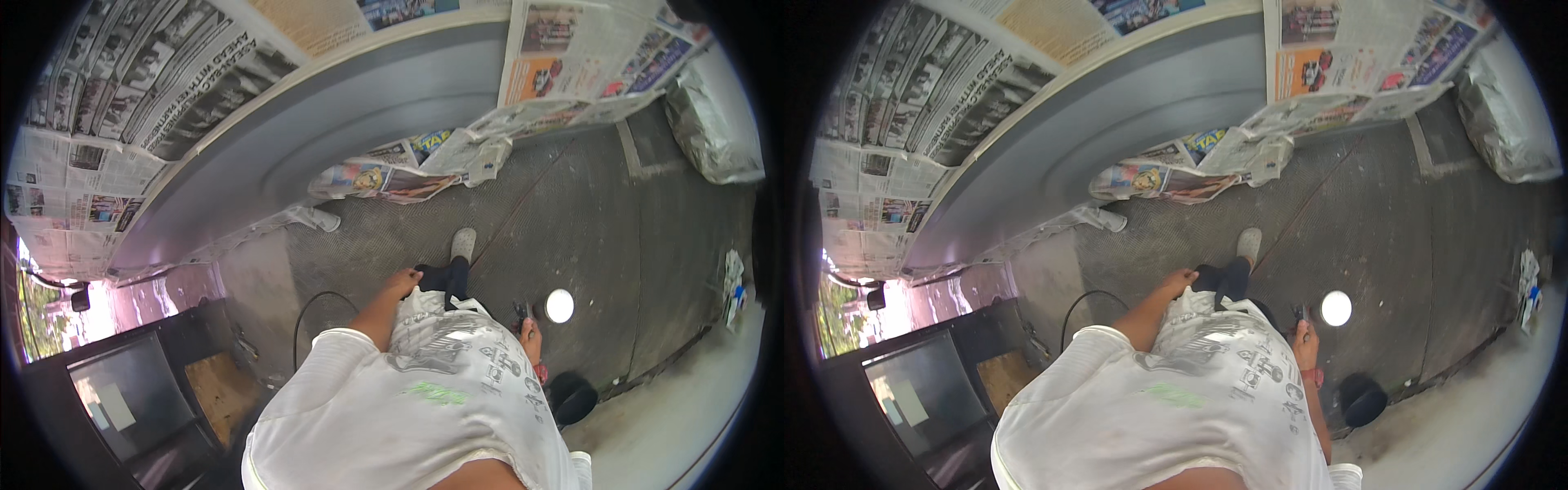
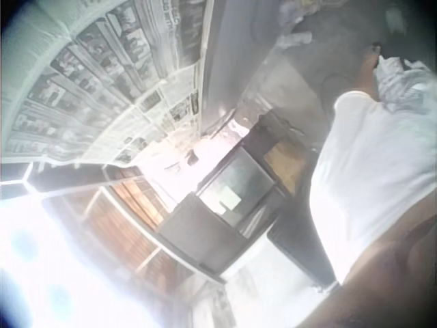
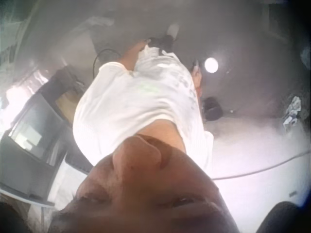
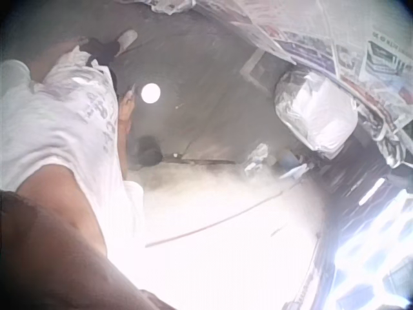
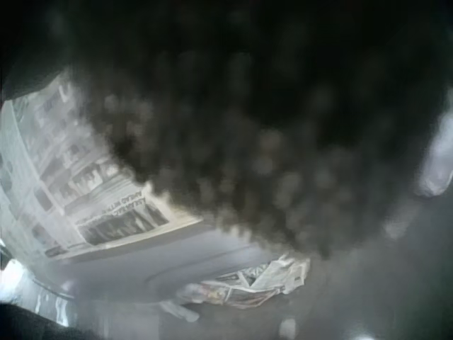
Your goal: The person uses a spray gun to apply white paint to a large curved car part, likely a bumper, in a workshop. The person moves around the part to cover different areas and then walks away from the work area.
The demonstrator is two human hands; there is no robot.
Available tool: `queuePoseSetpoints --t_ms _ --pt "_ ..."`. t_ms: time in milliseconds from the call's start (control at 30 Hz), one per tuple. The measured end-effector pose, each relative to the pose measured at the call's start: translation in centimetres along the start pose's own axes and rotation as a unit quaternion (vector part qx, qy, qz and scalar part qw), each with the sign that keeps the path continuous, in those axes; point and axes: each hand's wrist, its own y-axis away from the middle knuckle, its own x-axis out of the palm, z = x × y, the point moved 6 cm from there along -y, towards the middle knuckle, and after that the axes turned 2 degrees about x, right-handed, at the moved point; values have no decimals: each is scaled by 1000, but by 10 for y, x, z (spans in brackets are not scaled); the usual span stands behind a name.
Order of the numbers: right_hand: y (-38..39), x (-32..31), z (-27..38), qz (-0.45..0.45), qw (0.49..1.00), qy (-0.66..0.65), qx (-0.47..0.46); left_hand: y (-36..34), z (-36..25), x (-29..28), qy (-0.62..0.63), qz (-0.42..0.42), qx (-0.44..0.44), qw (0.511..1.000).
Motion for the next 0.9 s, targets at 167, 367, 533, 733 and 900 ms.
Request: queuePoseSetpoints --t_ms 167,367,533,733,900 --pt "-63 -77 34 -46 998 -31 -26 -30 -129 -8 32 -27 57 997" --pt "-138 -178 75 -45 998 -24 -45 -49 -225 -11 65 -80 73 992" --pt "-211 -259 52 4 997 -39 -63 -55 -270 23 65 -150 14 986" --pt "-288 -381 15 67 993 -7 -96 -21 -336 171 103 -163 -20 981" --pt "-353 -474 4 92 985 14 -148 -5 -443 234 194 -134 -26 972"
